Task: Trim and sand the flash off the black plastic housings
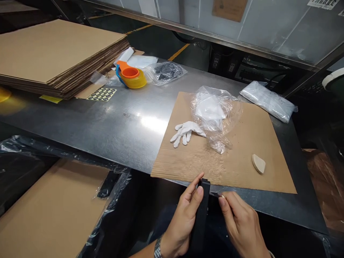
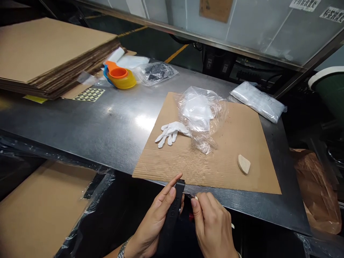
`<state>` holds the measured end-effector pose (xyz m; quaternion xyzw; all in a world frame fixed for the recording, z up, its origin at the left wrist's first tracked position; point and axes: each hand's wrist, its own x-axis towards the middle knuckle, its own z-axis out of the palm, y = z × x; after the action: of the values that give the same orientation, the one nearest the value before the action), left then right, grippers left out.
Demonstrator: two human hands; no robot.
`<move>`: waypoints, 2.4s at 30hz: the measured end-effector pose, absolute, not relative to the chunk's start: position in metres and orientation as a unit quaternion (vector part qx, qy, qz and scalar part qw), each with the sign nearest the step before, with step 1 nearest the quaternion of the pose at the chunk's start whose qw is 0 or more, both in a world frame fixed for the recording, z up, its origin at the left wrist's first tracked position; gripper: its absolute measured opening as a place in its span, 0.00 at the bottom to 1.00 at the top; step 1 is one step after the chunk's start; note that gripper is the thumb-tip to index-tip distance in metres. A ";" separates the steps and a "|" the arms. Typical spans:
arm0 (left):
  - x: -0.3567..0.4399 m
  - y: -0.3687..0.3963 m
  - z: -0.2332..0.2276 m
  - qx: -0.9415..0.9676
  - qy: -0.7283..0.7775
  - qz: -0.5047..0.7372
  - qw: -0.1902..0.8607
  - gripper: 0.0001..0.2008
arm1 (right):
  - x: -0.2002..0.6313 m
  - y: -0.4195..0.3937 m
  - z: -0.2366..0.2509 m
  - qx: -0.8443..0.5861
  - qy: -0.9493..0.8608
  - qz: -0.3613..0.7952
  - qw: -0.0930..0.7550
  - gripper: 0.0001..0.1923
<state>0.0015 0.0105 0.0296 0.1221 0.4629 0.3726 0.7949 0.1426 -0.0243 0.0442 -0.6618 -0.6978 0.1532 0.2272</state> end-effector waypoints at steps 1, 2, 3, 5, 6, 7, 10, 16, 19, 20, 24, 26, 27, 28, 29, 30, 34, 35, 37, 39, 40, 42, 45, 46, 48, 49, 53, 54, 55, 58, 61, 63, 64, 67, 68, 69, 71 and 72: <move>0.001 0.011 0.031 0.119 0.463 0.371 0.796 0.27 | 0.144 -0.025 0.042 -0.648 -0.709 0.147 0.237 0.11; 0.001 0.011 0.032 0.115 0.463 0.370 0.797 0.27 | 0.146 -0.027 0.040 -0.635 -0.721 0.134 0.242 0.10; 0.000 0.012 0.032 0.110 0.463 0.369 0.799 0.27 | 0.147 -0.028 0.037 -0.622 -0.736 0.117 0.240 0.11; -0.001 0.012 0.034 0.094 0.459 0.366 0.804 0.27 | 0.150 -0.032 0.033 -0.603 -0.763 0.080 0.218 0.14; -0.001 0.013 0.035 0.085 0.457 0.366 0.806 0.27 | 0.151 -0.034 0.032 -0.599 -0.772 0.062 0.203 0.14; -0.001 0.013 0.035 0.077 0.456 0.365 0.808 0.27 | 0.152 -0.035 0.032 -0.598 -0.777 0.046 0.190 0.14; -0.002 0.014 0.037 0.067 0.462 0.360 0.808 0.27 | 0.153 -0.036 0.035 -0.607 -0.776 0.017 0.170 0.14; -0.002 0.013 0.036 0.058 0.456 0.359 0.813 0.27 | 0.153 -0.032 0.040 -0.626 -0.765 0.010 0.148 0.16; -0.003 0.013 0.035 0.058 0.457 0.360 0.811 0.27 | 0.152 -0.031 0.039 -0.627 -0.764 0.008 0.153 0.14; -0.003 0.013 0.035 0.059 0.458 0.360 0.811 0.28 | 0.151 -0.031 0.038 -0.627 -0.764 0.008 0.153 0.14; -0.003 0.014 0.036 0.059 0.459 0.353 0.813 0.27 | 0.150 -0.030 0.038 -0.629 -0.763 0.011 0.149 0.14; -0.003 0.014 0.036 0.058 0.458 0.353 0.814 0.27 | 0.150 -0.031 0.039 -0.631 -0.762 0.011 0.149 0.14; -0.003 0.014 0.036 0.056 0.456 0.355 0.814 0.28 | 0.150 -0.030 0.039 -0.631 -0.761 0.010 0.148 0.14; -0.003 0.014 0.035 0.054 0.455 0.356 0.814 0.28 | 0.151 -0.030 0.040 -0.630 -0.762 0.008 0.149 0.14; -0.003 0.014 0.035 0.053 0.454 0.357 0.815 0.28 | 0.151 -0.030 0.040 -0.630 -0.762 0.006 0.149 0.14; -0.003 0.014 0.035 0.053 0.454 0.357 0.815 0.28 | 0.151 -0.030 0.040 -0.629 -0.763 0.004 0.149 0.14; -0.003 0.014 0.034 0.065 0.461 0.353 0.811 0.28 | 0.151 -0.030 0.039 -0.627 -0.765 -0.005 0.147 0.13; -0.003 0.014 0.034 0.069 0.463 0.352 0.810 0.28 | 0.151 -0.031 0.038 -0.627 -0.765 -0.009 0.146 0.13; -0.003 0.014 0.034 0.075 0.466 0.352 0.809 0.28 | 0.150 -0.031 0.037 -0.626 -0.766 -0.015 0.144 0.13; -0.003 0.014 0.034 0.081 0.469 0.351 0.807 0.27 | 0.150 -0.031 0.036 -0.628 -0.765 -0.015 0.142 0.13; -0.003 0.014 0.034 0.083 0.470 0.349 0.806 0.27 | 0.150 -0.031 0.036 -0.628 -0.765 -0.015 0.141 0.13; -0.003 0.014 0.034 0.087 0.473 0.346 0.805 0.27 | 0.151 -0.031 0.036 -0.628 -0.766 -0.014 0.140 0.13; -0.003 0.013 0.034 0.090 0.476 0.348 0.802 0.27 | 0.150 -0.030 0.037 -0.625 -0.767 -0.010 0.142 0.13; -0.003 0.013 0.033 0.090 0.477 0.350 0.801 0.27 | 0.150 -0.030 0.037 -0.624 -0.768 -0.008 0.144 0.13; -0.004 0.013 0.033 0.091 0.479 0.350 0.800 0.27 | 0.150 -0.029 0.037 -0.622 -0.769 -0.009 0.149 0.13; -0.004 0.013 0.033 0.092 0.479 0.349 0.800 0.27 | 0.150 -0.028 0.036 -0.625 -0.766 -0.012 0.153 0.13; -0.004 0.013 0.034 0.084 0.464 0.343 0.813 0.27 | 0.152 -0.026 0.035 -0.637 -0.752 -0.013 0.169 0.13; -0.004 0.013 0.034 0.081 0.460 0.343 0.815 0.27 | 0.152 -0.026 0.035 -0.636 -0.752 -0.010 0.174 0.13; -0.004 0.014 0.034 0.079 0.458 0.344 0.816 0.28 | 0.152 -0.026 0.035 -0.636 -0.751 -0.006 0.179 0.13; -0.005 0.016 0.034 0.086 0.459 0.344 0.815 0.29 | 0.151 -0.026 0.035 -0.639 -0.744 0.000 0.196 0.14; -0.006 0.016 0.034 0.098 0.463 0.340 0.813 0.29 | 0.149 -0.026 0.037 -0.633 -0.747 0.006 0.201 0.15; -0.005 0.015 0.034 0.104 0.465 0.337 0.812 0.29 | 0.148 -0.025 0.037 -0.630 -0.750 0.011 0.200 0.14; -0.005 0.015 0.035 0.106 0.465 0.336 0.812 0.29 | 0.148 -0.025 0.037 -0.630 -0.750 0.016 0.201 0.14; -0.005 0.014 0.036 0.111 0.459 0.335 0.815 0.28 | 0.149 -0.025 0.037 -0.627 -0.742 0.074 0.223 0.13; -0.005 0.014 0.036 0.112 0.455 0.335 0.818 0.28 | 0.149 -0.025 0.037 -0.625 -0.735 0.110 0.237 0.12; -0.005 0.013 0.036 0.113 0.450 0.334 0.820 0.28 | 0.150 -0.025 0.037 -0.624 -0.725 0.149 0.250 0.11; -0.005 0.013 0.036 0.113 0.442 0.333 0.825 0.28 | 0.151 -0.026 0.037 -0.625 -0.698 0.215 0.274 0.10; -0.005 0.013 0.035 0.113 0.440 0.333 0.826 0.28 | 0.152 -0.025 0.038 -0.628 -0.686 0.236 0.282 0.10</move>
<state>-0.0048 0.0127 0.0354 0.1134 0.4402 0.3330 0.8261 0.1519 -0.0254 0.0382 -0.6278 -0.6860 0.2358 0.2822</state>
